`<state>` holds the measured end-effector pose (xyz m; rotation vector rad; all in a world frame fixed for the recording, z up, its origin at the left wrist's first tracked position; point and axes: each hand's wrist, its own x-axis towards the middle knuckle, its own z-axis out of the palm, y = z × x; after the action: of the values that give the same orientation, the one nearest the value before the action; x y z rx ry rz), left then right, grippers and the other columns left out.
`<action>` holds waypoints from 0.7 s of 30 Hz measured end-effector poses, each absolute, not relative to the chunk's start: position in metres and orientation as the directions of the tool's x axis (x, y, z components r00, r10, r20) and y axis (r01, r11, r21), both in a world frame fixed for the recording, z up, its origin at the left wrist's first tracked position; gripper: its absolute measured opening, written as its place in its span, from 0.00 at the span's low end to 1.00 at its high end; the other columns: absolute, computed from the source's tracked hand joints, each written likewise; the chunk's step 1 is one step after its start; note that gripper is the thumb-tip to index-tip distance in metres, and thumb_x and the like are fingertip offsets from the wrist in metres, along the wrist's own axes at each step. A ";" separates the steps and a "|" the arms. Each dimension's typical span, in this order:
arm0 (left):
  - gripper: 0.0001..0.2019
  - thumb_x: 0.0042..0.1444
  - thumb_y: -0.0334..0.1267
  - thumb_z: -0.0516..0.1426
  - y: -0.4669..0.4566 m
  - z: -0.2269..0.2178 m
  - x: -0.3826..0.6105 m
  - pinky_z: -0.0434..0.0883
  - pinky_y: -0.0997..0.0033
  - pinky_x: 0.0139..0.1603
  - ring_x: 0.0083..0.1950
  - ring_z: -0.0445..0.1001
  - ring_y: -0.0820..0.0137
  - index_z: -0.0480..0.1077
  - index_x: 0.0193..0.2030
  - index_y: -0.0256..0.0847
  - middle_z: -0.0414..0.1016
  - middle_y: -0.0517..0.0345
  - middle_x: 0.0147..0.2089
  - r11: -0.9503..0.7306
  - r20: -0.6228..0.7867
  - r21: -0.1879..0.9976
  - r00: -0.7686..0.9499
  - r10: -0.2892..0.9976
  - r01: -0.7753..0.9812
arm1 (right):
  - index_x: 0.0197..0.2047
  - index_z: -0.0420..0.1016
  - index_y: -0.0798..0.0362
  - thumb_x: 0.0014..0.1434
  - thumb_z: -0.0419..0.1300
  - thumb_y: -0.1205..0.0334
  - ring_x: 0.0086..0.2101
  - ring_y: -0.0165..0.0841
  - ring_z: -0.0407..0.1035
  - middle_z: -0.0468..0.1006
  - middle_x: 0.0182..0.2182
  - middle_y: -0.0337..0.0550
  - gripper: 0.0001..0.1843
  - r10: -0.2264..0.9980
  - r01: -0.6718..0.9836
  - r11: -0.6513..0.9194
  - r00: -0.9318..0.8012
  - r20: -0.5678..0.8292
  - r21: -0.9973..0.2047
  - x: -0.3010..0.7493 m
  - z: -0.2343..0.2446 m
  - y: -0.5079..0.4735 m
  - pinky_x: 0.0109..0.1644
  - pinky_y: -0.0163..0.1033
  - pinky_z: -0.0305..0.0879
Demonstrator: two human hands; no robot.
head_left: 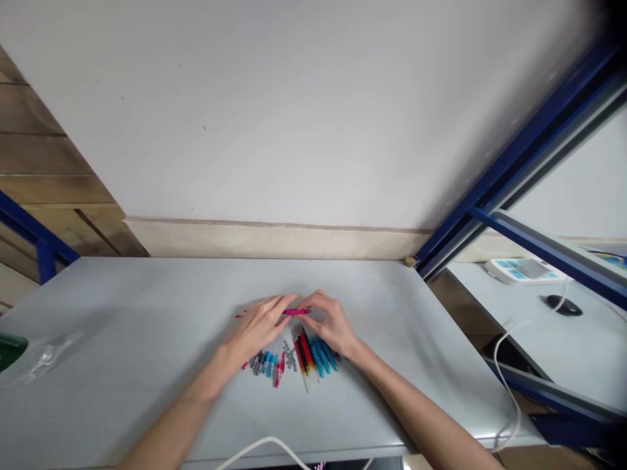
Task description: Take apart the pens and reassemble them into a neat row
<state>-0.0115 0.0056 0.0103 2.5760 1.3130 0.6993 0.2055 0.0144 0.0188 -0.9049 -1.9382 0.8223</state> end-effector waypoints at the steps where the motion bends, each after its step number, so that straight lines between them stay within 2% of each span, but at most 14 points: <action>1: 0.22 0.68 0.33 0.52 0.004 0.011 -0.008 0.75 0.64 0.52 0.54 0.77 0.63 0.59 0.68 0.48 0.75 0.53 0.57 -0.616 0.333 0.328 0.522 0.785 0.716 | 0.41 0.81 0.48 0.65 0.63 0.59 0.41 0.41 0.71 0.82 0.38 0.46 0.06 0.797 0.287 0.566 -0.428 0.425 -0.773 0.204 0.019 0.012 0.52 0.48 0.65; 5: 0.32 0.64 0.30 0.54 -0.003 0.014 0.005 0.76 0.63 0.48 0.59 0.73 0.59 0.51 0.73 0.50 0.72 0.49 0.59 -0.651 0.349 0.253 0.560 0.751 0.715 | 0.43 0.81 0.48 0.67 0.60 0.59 0.41 0.41 0.71 0.81 0.39 0.48 0.07 0.752 0.298 0.637 -0.441 0.489 -0.711 0.200 0.015 0.008 0.51 0.49 0.66; 8: 0.38 0.61 0.28 0.55 -0.009 0.017 0.013 0.77 0.59 0.50 0.60 0.71 0.56 0.45 0.75 0.50 0.70 0.48 0.61 -0.665 0.358 0.257 0.570 0.739 0.701 | 0.42 0.81 0.48 0.66 0.61 0.60 0.40 0.41 0.73 0.82 0.38 0.47 0.07 0.770 0.326 0.624 -0.410 0.489 -0.710 0.199 0.010 0.006 0.51 0.49 0.67; 11: 0.40 0.60 0.27 0.54 -0.014 0.018 0.019 0.75 0.52 0.58 0.60 0.70 0.56 0.43 0.76 0.50 0.66 0.46 0.63 -0.711 0.392 0.277 0.600 0.698 0.646 | 0.39 0.81 0.50 0.64 0.60 0.60 0.36 0.41 0.73 0.82 0.35 0.46 0.08 0.848 0.345 0.517 -0.332 0.414 -0.783 0.196 0.008 0.001 0.47 0.46 0.68; 15: 0.38 0.61 0.25 0.52 -0.018 0.017 0.025 0.72 0.50 0.63 0.66 0.67 0.55 0.44 0.75 0.49 0.61 0.43 0.67 -0.779 0.468 0.267 0.630 0.620 0.568 | 0.36 0.81 0.53 0.66 0.57 0.57 0.33 0.38 0.73 0.80 0.31 0.41 0.13 0.939 0.240 0.286 -0.264 0.221 -0.928 0.192 0.012 -0.003 0.38 0.38 0.68; 18: 0.37 0.63 0.27 0.52 -0.016 0.021 0.022 0.70 0.48 0.66 0.71 0.61 0.54 0.43 0.76 0.48 0.57 0.42 0.70 -0.796 0.524 0.257 0.613 0.591 0.548 | 0.30 0.78 0.54 0.66 0.58 0.52 0.30 0.36 0.71 0.79 0.26 0.40 0.18 0.957 0.182 0.224 -0.224 0.182 -0.957 0.194 0.015 0.002 0.37 0.37 0.66; 21: 0.35 0.65 0.30 0.52 -0.009 0.027 0.009 0.66 0.43 0.69 0.75 0.54 0.51 0.44 0.76 0.49 0.56 0.42 0.71 -0.765 0.597 0.237 0.531 0.601 0.600 | 0.27 0.77 0.53 0.67 0.58 0.48 0.27 0.34 0.69 0.77 0.22 0.40 0.22 0.970 0.197 0.184 -0.194 0.146 -0.963 0.199 0.016 0.012 0.38 0.39 0.66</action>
<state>0.0088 -0.0095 0.0273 2.7462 1.0772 1.0735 0.1993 0.0123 0.0161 -1.1457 -1.5750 1.1002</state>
